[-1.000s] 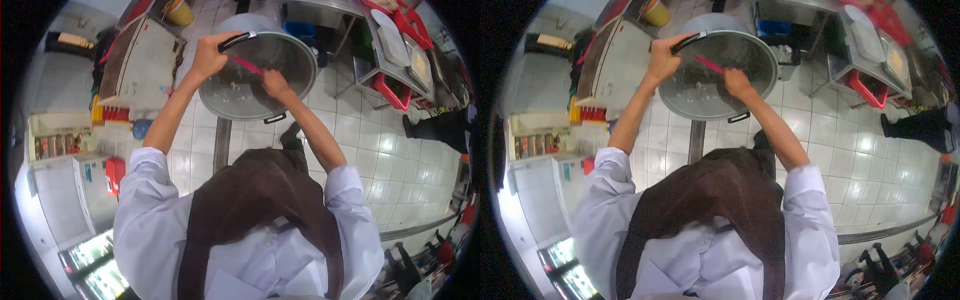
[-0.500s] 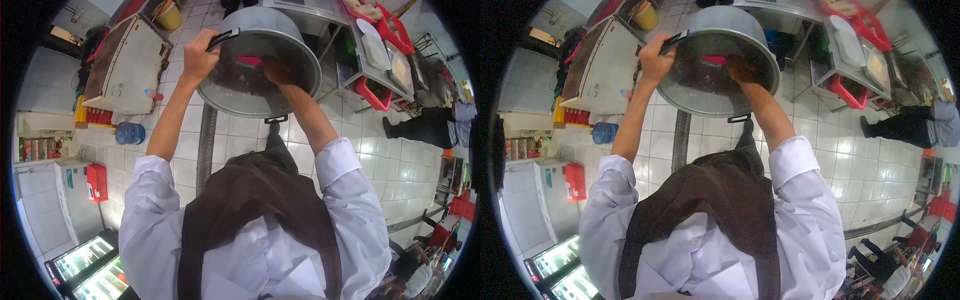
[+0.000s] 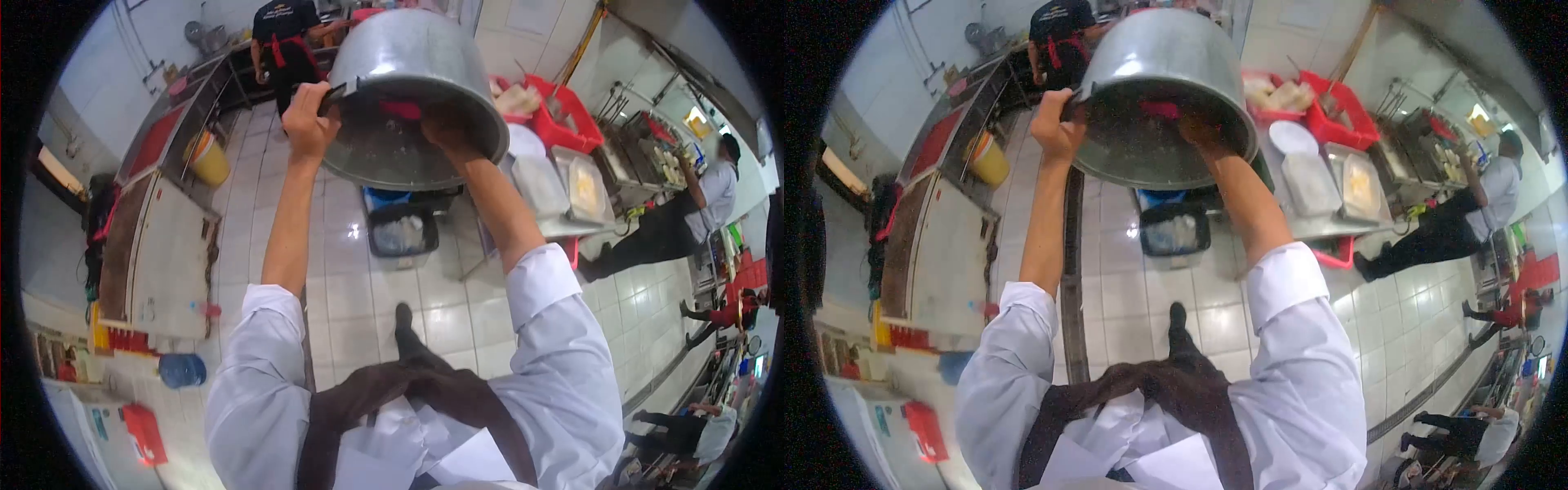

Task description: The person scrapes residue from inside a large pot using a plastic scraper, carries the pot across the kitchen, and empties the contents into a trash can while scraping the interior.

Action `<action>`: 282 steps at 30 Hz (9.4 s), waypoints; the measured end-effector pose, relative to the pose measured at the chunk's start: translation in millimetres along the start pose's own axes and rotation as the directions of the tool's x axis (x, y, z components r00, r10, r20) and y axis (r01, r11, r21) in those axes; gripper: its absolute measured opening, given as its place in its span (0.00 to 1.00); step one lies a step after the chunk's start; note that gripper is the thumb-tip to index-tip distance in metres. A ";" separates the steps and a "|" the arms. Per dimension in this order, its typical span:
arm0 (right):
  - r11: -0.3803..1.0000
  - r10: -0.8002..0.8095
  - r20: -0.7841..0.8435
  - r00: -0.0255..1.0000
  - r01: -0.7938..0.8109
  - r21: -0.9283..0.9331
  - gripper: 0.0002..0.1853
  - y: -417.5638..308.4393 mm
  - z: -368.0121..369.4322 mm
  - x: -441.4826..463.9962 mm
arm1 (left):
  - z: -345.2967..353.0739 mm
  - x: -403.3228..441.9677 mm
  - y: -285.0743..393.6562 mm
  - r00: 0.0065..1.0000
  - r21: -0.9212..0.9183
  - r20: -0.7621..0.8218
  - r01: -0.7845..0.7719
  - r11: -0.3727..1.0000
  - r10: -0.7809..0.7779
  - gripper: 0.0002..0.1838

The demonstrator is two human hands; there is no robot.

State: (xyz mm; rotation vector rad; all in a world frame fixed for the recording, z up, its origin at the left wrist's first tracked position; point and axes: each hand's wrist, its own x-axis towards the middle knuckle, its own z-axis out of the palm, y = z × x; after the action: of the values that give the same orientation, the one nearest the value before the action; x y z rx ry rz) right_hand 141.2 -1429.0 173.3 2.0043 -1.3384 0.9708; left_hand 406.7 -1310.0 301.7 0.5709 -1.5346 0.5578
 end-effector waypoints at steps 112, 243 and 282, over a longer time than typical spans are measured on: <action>0.635 -0.663 0.744 0.078 -0.468 0.615 0.11 -253.5 -1.1 -256.9 | -97.4 -266.1 48.7 0.198 0.279 0.303 0.917 0.286 -0.932 0.21; 0.919 -0.365 0.871 -0.328 0.019 0.393 0.21 -163.5 98.6 -291.9 | -55.4 -234.5 95.3 0.462 0.194 0.515 0.757 0.624 -0.722 0.22; 0.975 -0.212 0.923 0.320 0.135 0.177 0.17 -103.9 84.5 -231.4 | -6.6 -222.2 72.5 0.465 0.213 0.615 0.679 0.703 -0.636 0.16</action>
State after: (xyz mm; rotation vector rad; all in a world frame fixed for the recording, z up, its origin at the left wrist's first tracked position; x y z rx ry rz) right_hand 203.2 -1329.0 -66.8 2.8349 -1.5125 -0.4747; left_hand 371.1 -1246.4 79.5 1.3493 -1.7842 -0.3681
